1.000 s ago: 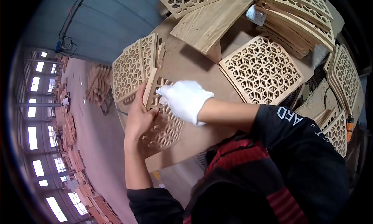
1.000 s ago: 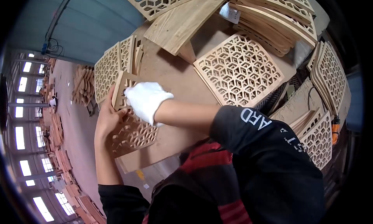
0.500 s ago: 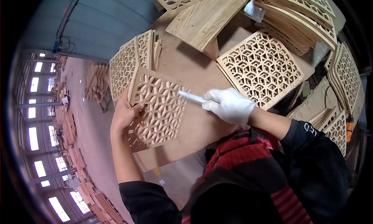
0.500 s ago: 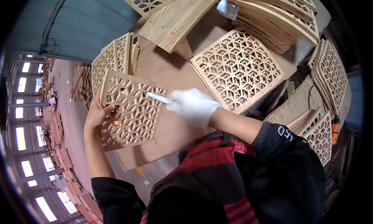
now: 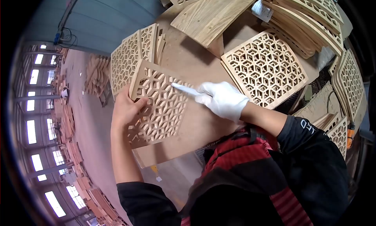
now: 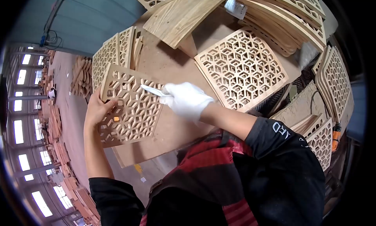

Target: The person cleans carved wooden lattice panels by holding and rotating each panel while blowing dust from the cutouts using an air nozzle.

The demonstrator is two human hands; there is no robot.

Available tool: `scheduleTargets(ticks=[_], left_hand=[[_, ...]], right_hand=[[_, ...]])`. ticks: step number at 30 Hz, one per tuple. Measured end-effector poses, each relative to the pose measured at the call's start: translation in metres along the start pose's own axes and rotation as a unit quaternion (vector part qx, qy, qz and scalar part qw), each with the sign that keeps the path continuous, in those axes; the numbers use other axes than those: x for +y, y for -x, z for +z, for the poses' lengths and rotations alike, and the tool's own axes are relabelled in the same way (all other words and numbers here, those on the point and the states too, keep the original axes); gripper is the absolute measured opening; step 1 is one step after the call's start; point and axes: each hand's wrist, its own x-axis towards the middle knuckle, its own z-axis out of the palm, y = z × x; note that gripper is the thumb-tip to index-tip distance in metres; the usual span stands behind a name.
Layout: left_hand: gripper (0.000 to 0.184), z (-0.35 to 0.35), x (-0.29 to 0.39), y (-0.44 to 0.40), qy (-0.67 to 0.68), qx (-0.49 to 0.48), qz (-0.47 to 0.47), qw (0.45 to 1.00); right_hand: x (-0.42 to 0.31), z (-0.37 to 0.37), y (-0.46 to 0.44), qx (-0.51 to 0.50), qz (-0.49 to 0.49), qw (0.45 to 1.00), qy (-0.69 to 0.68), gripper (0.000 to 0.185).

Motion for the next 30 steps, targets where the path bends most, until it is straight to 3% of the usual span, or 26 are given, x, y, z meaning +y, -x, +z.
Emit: scheduleTargets(ticks=[4,9,13,14,16,17,21,22,24,26,27,28,29,30], left_hand=[[0.04,0.011,0.029,0.014,0.046,-0.012,-0.054,0.997],[0.043,0.017,0.035,0.021,-0.039,0.023,0.046,0.998],[0.04,0.016,0.035,0.02,-0.035,0.031,-0.005,0.999],[0.04,0.015,0.032,0.019,-0.037,0.035,-0.003,0.999],[0.039,0.013,0.029,0.016,-0.015,0.034,-0.016,0.999],[0.039,0.013,0.031,0.016,0.009,0.028,-0.031,0.999],[0.037,0.017,0.025,0.012,-0.003,0.024,0.005,1.0],[0.037,0.018,0.025,0.013,-0.007,0.033,0.022,0.999],[0.038,0.015,0.027,0.014,-0.015,0.027,-0.014,0.999],[0.039,0.012,0.028,0.012,-0.017,0.015,-0.028,0.999],[0.039,0.012,0.026,0.011,-0.017,0.02,-0.02,0.999],[0.039,0.011,0.024,0.01,-0.018,0.026,-0.012,0.999],[0.039,0.011,0.023,0.01,-0.018,0.029,-0.006,0.999],[0.038,0.013,0.023,0.011,-0.02,0.028,0.0,0.999]], right_hand=[[-0.006,0.008,-0.013,0.008,-0.044,0.999,0.025,0.03],[-0.021,0.033,-0.068,0.001,-0.043,0.998,0.052,0.032],[-0.016,0.045,-0.079,0.024,-0.062,0.997,0.024,0.036],[-0.01,0.038,-0.069,0.015,-0.105,0.994,0.023,0.034],[-0.001,0.022,-0.048,-0.006,-0.062,0.997,0.034,0.034],[0.017,0.025,-0.049,0.022,-0.205,0.974,0.089,0.032],[-0.004,0.037,-0.078,-0.001,-0.18,0.975,0.134,0.031],[-0.024,0.035,-0.081,-0.012,-0.056,0.992,0.113,0.031],[-0.019,0.041,-0.083,-0.011,-0.083,0.996,0.032,0.031],[-0.002,0.04,-0.071,0.065,-0.19,0.979,0.014,0.034],[0.009,0.035,-0.062,0.054,-0.205,0.976,0.042,0.032],[0.01,0.029,-0.052,0.037,-0.079,0.996,0.011,0.03],[0.013,0.032,-0.054,0.074,-0.173,0.981,0.054,0.03],[0.018,0.039,-0.059,0.08,-0.202,0.974,0.068,0.03]])
